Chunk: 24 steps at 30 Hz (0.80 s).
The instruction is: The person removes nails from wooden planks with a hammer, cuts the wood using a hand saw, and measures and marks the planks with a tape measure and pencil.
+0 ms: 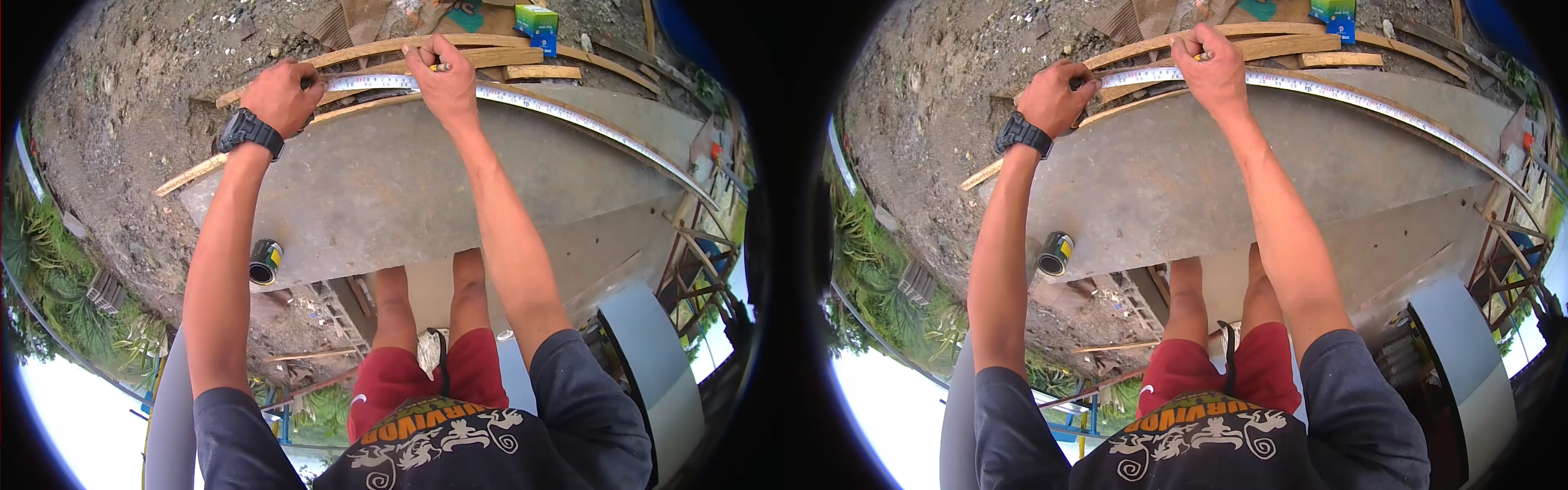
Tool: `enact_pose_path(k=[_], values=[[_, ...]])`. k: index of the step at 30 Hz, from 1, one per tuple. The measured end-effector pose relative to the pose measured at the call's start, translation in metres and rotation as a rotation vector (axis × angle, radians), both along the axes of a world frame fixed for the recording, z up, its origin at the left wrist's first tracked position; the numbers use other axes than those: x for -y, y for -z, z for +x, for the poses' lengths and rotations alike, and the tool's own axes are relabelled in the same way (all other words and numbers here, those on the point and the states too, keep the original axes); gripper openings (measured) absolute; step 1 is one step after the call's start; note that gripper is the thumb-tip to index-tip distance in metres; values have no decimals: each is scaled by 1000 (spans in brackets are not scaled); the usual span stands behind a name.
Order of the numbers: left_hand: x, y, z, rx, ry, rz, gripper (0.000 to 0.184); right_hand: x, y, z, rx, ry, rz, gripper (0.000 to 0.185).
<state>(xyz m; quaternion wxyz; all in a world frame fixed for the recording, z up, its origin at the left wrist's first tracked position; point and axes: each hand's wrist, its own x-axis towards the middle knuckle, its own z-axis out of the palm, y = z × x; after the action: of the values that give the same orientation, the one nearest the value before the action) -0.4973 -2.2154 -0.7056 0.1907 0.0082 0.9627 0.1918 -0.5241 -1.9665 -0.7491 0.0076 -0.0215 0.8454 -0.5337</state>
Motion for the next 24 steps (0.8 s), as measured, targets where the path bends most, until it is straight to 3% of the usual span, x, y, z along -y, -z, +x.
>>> enact_pose_path(k=[17,24], values=[[3,-1,-3,21,40,74,28,2,5,0,-73,13,26,38],[3,-3,-3,33,35,58,28,2,1,1,12,23,32,34]])
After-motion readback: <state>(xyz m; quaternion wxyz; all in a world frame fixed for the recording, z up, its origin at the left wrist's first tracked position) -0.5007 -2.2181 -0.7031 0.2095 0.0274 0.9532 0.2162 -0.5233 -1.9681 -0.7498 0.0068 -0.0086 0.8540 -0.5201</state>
